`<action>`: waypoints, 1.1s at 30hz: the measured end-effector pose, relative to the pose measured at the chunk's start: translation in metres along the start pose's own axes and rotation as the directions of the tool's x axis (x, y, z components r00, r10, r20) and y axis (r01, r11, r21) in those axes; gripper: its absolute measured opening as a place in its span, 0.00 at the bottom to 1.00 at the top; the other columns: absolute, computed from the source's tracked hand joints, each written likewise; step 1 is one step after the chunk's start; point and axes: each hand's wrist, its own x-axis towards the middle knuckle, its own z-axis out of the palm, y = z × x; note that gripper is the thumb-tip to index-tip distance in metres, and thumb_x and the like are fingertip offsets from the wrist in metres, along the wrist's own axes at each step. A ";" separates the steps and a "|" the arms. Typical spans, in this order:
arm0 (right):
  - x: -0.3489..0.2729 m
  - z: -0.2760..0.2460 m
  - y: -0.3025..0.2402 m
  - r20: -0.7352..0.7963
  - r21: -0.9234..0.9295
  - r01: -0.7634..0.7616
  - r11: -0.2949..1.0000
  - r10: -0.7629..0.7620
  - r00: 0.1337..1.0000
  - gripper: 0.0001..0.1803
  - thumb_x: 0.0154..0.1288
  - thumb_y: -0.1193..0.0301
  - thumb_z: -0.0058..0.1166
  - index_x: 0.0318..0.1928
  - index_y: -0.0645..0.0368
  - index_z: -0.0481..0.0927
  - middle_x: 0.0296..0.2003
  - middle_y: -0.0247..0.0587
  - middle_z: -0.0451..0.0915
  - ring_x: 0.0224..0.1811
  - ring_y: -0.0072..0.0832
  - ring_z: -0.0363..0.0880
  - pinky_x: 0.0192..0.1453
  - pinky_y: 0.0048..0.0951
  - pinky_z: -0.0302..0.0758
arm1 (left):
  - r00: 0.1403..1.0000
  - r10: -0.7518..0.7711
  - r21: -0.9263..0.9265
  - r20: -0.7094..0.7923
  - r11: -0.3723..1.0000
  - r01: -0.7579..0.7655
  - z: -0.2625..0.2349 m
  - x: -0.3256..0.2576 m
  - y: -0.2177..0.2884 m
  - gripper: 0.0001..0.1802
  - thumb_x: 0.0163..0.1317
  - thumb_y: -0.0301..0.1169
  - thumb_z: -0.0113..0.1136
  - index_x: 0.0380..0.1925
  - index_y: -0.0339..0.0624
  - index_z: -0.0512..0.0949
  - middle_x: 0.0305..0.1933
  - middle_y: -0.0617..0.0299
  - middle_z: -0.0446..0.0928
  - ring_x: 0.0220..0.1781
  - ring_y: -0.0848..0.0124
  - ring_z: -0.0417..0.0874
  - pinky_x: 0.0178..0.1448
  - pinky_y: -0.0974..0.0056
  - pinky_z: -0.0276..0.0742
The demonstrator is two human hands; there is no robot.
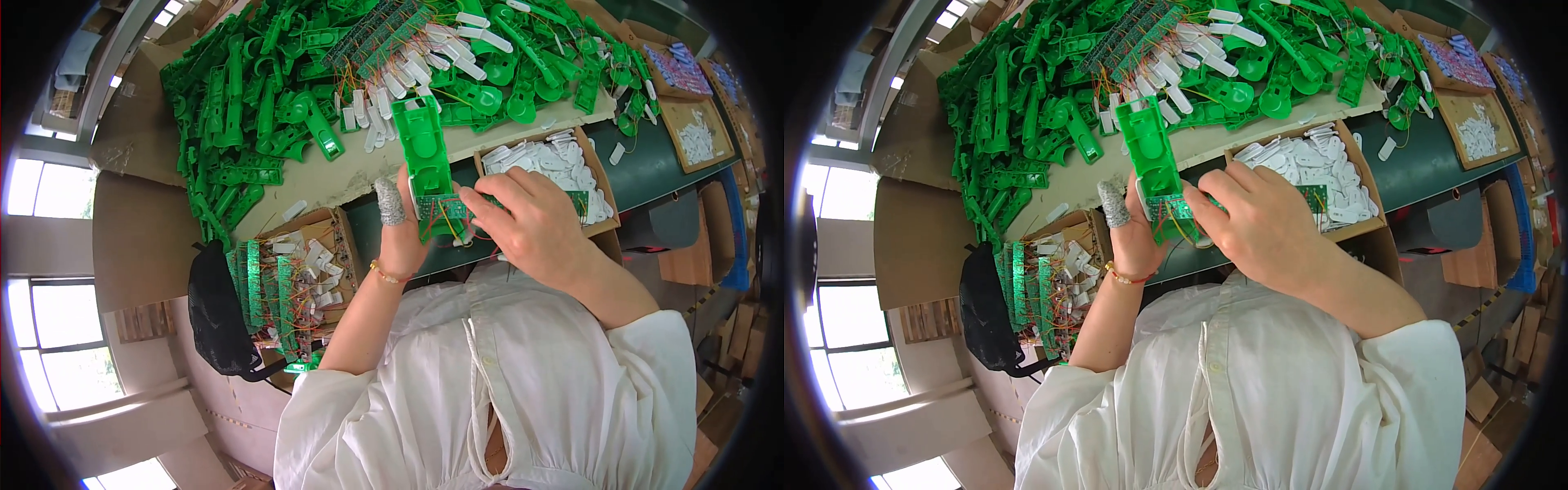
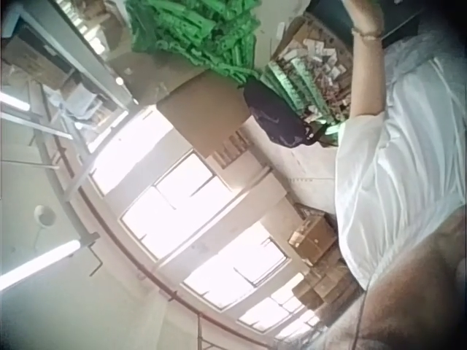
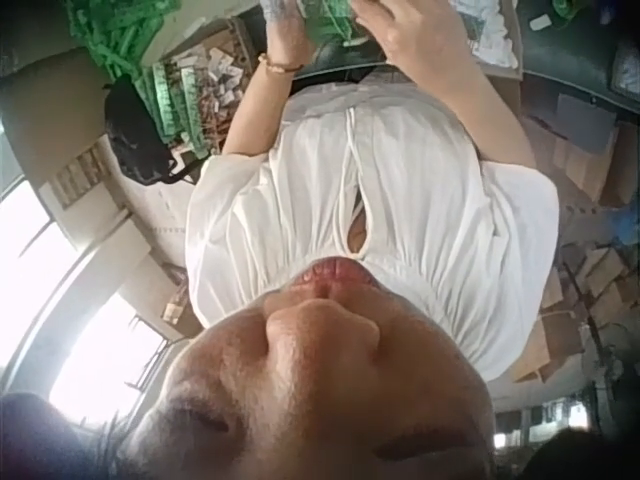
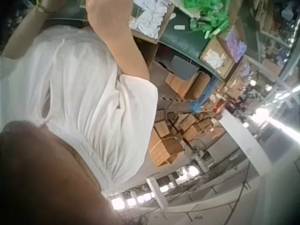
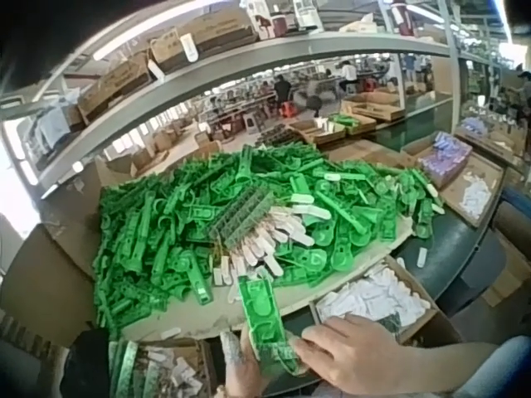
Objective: Assembling internal electronic components into green plastic housings at a factory workstation.
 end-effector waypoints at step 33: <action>-0.013 0.072 0.026 0.246 -0.067 -0.078 0.995 0.092 0.965 0.14 0.48 0.71 0.54 0.38 0.61 0.79 0.29 0.35 0.70 0.35 0.29 0.71 0.36 0.29 0.72 | 0.915 -0.047 0.197 -0.401 0.971 0.136 -0.047 0.015 -0.055 0.15 0.54 0.17 0.41 0.42 0.31 0.72 0.37 0.61 0.74 0.37 0.75 0.73 0.43 0.71 0.68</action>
